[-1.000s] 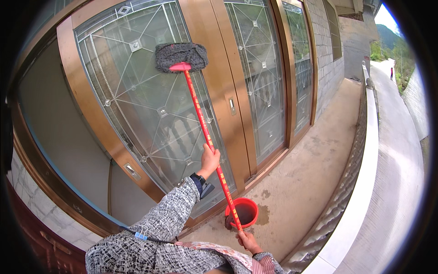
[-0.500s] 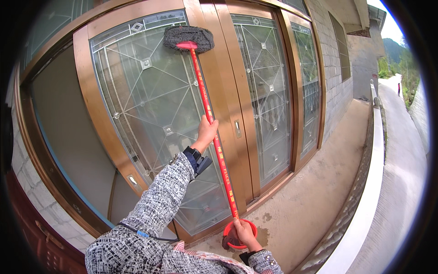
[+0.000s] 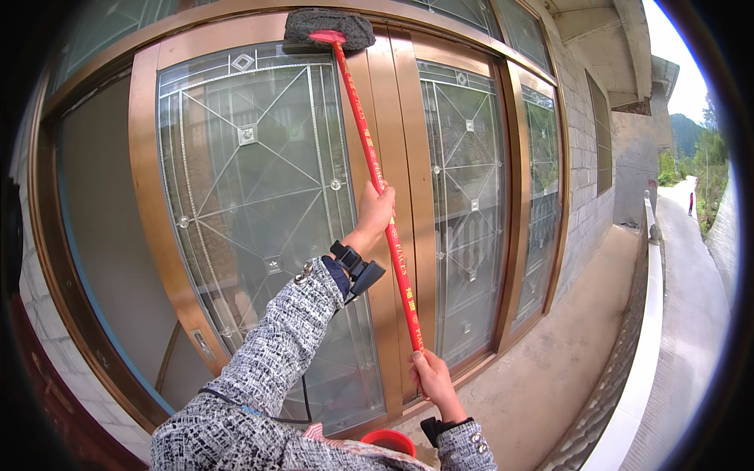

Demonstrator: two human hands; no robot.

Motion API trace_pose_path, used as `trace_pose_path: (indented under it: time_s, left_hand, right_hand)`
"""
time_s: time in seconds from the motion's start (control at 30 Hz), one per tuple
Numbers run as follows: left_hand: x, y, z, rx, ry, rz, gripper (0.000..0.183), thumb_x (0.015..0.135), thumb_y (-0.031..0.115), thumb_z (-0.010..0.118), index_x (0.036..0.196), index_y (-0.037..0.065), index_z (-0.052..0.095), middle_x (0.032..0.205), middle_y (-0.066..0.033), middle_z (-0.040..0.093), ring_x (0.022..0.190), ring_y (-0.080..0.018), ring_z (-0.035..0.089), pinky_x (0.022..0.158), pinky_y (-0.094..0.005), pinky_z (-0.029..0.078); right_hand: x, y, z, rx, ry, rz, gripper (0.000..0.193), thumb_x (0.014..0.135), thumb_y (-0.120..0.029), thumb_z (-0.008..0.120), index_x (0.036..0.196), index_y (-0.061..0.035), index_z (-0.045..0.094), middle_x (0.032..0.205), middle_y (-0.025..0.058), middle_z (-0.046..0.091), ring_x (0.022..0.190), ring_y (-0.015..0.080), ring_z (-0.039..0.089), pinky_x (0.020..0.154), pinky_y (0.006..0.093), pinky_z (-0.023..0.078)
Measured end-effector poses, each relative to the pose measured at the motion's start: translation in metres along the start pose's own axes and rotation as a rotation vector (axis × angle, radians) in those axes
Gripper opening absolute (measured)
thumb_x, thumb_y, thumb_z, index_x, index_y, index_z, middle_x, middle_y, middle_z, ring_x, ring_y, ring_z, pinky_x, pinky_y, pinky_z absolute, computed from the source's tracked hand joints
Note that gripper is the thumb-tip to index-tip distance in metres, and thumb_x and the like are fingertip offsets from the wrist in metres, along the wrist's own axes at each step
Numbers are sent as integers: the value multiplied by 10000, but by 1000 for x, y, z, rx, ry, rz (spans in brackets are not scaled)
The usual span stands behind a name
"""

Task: The person attaches a gray microfiber cloth to a red extendable pole and then uses it to wipe the exterior surface of a large glass door. The person moves the pole across the glass in vertical and horizontal strokes.

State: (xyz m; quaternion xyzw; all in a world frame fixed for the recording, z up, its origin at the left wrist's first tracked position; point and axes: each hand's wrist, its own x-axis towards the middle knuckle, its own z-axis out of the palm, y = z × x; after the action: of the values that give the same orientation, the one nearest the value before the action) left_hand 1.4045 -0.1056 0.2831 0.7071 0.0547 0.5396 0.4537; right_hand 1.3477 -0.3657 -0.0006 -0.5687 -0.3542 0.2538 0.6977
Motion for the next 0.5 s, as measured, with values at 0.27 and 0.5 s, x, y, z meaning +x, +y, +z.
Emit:
trace_pose_path:
  time_s: [0.27,0.5]
  left_hand:
    - [-25,-21,29,-12,-22,36,198,1026,180,614,1102,59,476,793,-39,560,610,-135,563,547,-315,480]
    - [-4,49,31,-133,-150,135,683,1056,415,653,1529,52,319,1121,-87,612,898,-137,643,763,-283,539]
  right_hand:
    - [-2,88,-36,-17,150,-292,276,1100,-245,573,1243,-14,624,729,-15,570,626,67,517,573,240,416]
    - [76,-10,-74,153,68,-446,456,1076,-117,559,1516,-33,470,782,-31,565,635,52,485,590,224,424]
